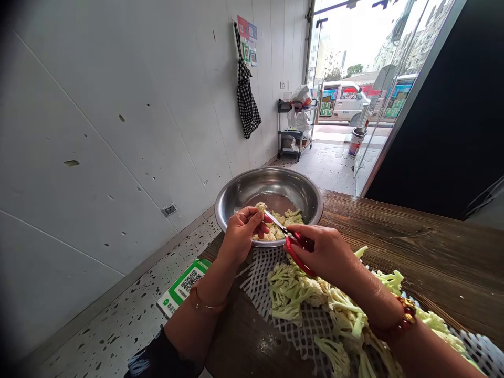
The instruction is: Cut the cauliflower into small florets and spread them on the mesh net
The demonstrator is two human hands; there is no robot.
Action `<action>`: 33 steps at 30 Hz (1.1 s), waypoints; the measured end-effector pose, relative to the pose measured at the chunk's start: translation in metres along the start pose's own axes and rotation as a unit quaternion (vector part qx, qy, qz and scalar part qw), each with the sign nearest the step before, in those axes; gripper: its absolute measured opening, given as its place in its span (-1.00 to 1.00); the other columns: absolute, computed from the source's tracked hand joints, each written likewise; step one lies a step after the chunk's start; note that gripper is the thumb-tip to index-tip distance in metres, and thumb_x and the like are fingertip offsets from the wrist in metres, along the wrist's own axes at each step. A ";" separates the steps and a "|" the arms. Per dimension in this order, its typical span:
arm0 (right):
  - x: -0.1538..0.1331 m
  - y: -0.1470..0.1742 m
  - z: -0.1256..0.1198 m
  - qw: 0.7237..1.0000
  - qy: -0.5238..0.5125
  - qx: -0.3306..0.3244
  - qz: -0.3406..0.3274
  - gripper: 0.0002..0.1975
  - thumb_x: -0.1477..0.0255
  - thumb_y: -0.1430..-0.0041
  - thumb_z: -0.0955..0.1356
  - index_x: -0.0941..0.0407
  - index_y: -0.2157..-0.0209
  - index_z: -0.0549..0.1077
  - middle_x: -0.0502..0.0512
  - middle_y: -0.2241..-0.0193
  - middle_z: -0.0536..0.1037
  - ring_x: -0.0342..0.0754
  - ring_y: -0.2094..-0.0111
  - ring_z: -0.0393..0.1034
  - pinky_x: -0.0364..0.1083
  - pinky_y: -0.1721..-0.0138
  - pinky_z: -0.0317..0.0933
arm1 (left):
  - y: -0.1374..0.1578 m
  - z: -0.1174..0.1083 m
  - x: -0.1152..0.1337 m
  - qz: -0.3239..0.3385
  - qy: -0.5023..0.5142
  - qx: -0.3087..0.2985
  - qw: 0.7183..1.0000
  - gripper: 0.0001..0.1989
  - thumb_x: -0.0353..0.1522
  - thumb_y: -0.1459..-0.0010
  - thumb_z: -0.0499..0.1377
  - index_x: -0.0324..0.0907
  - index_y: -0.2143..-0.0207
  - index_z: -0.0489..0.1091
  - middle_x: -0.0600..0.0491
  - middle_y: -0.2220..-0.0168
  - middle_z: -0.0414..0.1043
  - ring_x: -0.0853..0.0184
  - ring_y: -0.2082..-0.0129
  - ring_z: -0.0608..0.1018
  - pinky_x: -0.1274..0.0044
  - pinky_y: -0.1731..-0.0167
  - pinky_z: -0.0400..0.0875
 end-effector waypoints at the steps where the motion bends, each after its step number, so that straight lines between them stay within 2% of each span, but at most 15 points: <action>1: 0.004 -0.002 0.001 1.000 -0.001 0.006 0.013 -0.63 0.22 -0.17 0.38 0.10 0.07 0.63 0.00 0.53 0.59 -0.12 0.54 0.41 -0.14 0.48 0.24 | 0.000 0.000 0.000 -0.002 -0.001 0.001 1.000 -0.63 -0.13 -0.05 0.35 -0.25 0.34 0.39 0.00 0.42 0.55 0.45 0.56 0.50 0.60 0.58 0.31; 5: 0.014 -0.002 0.002 0.999 -0.003 0.022 0.048 -0.60 0.16 -0.18 0.37 0.10 0.07 0.63 0.01 0.55 0.56 -0.11 0.54 0.41 -0.15 0.51 0.22 | 0.000 -0.001 0.000 -0.011 0.001 0.005 1.000 -0.61 -0.11 -0.04 0.35 -0.25 0.34 0.38 -0.01 0.44 0.55 0.45 0.57 0.50 0.61 0.59 0.31; 13: 0.000 0.006 0.001 1.000 -0.015 -0.006 0.022 -0.62 0.21 -0.16 0.38 0.08 0.07 0.63 0.01 0.53 0.58 -0.09 0.52 0.42 -0.15 0.52 0.22 | 0.002 0.000 0.002 -0.014 0.006 -0.001 1.000 -0.63 -0.14 -0.06 0.35 -0.26 0.33 0.39 -0.01 0.42 0.55 0.45 0.56 0.50 0.61 0.58 0.33; 26: 0.006 0.001 0.008 0.999 -0.035 -0.007 0.038 -0.61 0.21 -0.14 0.39 0.09 0.06 0.63 0.03 0.50 0.60 -0.09 0.49 0.43 -0.14 0.46 0.26 | 0.003 0.001 0.001 -0.017 0.004 -0.019 1.000 -0.63 -0.13 -0.06 0.34 -0.25 0.34 0.38 0.00 0.43 0.55 0.45 0.58 0.48 0.60 0.59 0.32; 29: 0.010 0.001 0.014 0.996 -0.081 -0.011 0.046 -0.58 0.19 -0.14 0.40 0.11 0.05 0.63 0.06 0.46 0.62 -0.10 0.48 0.42 -0.12 0.43 0.29 | 0.003 0.001 0.001 -0.016 0.005 -0.023 1.000 -0.64 -0.13 -0.07 0.33 -0.26 0.34 0.39 0.01 0.44 0.54 0.46 0.58 0.48 0.60 0.59 0.33; 33: 0.018 0.001 0.025 0.980 -0.179 -0.033 0.082 -0.47 0.08 -0.10 0.42 0.17 0.05 0.62 0.07 0.49 0.57 -0.14 0.55 0.32 -0.13 0.50 0.24 | 0.002 0.000 0.000 -0.016 0.012 -0.024 0.999 -0.64 -0.14 -0.07 0.33 -0.25 0.32 0.37 0.01 0.44 0.54 0.45 0.57 0.49 0.60 0.58 0.34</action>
Point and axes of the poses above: each hand's wrist, its own y-axis away from the middle knuckle, its own z-axis out of the palm, x = y × z, the point moved 3 cm from there along -y, towards the middle knuckle
